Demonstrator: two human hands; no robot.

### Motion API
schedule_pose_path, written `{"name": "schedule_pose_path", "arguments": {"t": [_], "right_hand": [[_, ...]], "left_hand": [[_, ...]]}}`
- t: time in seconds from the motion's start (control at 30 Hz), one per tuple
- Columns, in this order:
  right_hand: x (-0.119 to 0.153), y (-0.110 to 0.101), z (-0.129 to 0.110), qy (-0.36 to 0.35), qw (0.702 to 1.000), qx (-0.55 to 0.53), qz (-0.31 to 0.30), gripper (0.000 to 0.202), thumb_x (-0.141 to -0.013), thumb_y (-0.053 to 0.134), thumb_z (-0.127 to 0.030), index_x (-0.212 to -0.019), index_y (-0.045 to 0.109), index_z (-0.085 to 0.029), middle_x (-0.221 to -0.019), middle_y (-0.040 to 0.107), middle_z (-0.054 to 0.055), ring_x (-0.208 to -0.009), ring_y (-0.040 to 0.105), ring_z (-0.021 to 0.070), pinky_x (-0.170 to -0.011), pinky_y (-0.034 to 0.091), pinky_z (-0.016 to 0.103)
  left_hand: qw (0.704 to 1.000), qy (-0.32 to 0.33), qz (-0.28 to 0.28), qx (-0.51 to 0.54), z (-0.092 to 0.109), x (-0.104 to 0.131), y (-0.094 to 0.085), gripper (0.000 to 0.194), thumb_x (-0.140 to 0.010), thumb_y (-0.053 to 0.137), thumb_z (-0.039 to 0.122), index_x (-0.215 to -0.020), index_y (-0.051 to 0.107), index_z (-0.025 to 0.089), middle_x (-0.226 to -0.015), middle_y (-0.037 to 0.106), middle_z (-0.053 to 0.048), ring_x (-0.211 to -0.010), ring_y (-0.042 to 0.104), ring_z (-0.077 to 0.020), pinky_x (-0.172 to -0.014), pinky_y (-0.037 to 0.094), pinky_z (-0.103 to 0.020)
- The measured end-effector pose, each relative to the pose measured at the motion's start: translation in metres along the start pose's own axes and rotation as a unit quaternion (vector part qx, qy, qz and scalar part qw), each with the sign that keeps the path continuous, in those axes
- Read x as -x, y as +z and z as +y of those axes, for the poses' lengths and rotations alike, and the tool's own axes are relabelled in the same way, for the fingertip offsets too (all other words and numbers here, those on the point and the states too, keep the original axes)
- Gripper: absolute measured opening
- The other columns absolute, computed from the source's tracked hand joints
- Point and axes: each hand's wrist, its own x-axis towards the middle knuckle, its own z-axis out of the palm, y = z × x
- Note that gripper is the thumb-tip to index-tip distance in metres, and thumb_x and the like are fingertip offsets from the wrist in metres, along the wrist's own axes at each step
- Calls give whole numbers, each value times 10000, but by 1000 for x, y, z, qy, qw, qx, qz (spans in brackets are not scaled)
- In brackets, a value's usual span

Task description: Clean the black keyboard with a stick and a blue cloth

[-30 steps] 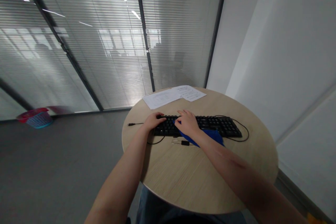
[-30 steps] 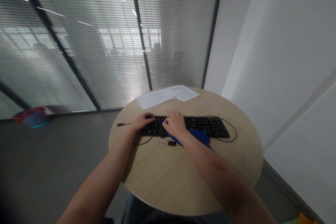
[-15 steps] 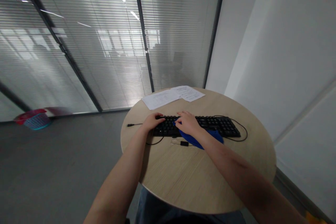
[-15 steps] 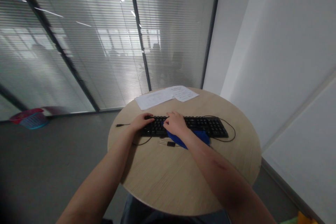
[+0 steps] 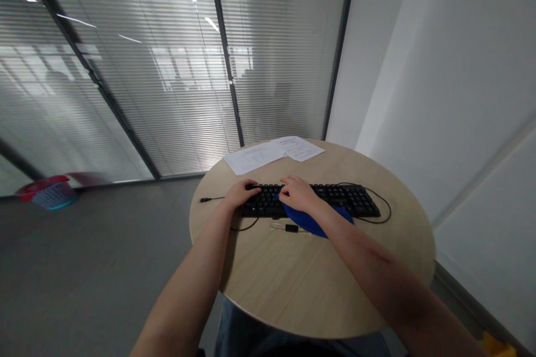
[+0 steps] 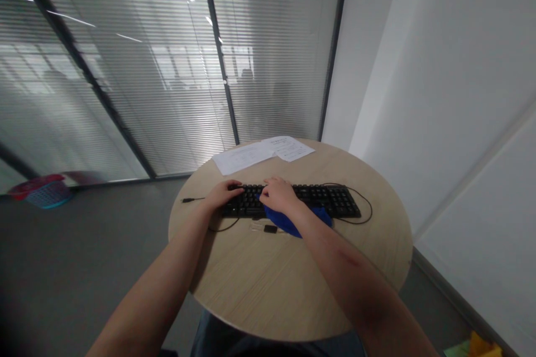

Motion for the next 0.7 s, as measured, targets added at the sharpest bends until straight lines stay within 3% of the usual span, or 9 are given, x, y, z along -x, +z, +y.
{"name": "schedule_pose_path", "arguments": {"t": [0.23,0.53,0.7], "right_hand": [[3,-3,0,1,1000,8,-10,356,-970,471,-439,-1034,800,-317,-1444,578,50,-1311,481,302,-1068,396,481],[4,-15,3,13,997,6,-73,360,-969,460,-488,-1102,776,-382,-1491,535,21,-1391,415,356,-1109,345,557],[8,-20,8,27,997,17,-65,336,-960,486,-448,-1040,797,-350,-1454,572,28,-1345,470,337,-1091,384,507]], "left_hand": [[1000,4,-2,-5,-1,0,1,487,-753,675,513,-1114,736,191,-1117,758,-92,-1039,689,-288,-956,516,-381],[1000,-5,-7,-8,0,1,0,490,-747,669,517,-1114,727,199,-1123,756,-84,-1048,686,-279,-958,513,-365],[1000,1,-5,-5,0,1,-1,491,-758,662,517,-1120,726,192,-1130,753,-93,-1048,685,-283,-963,509,-372]]}}
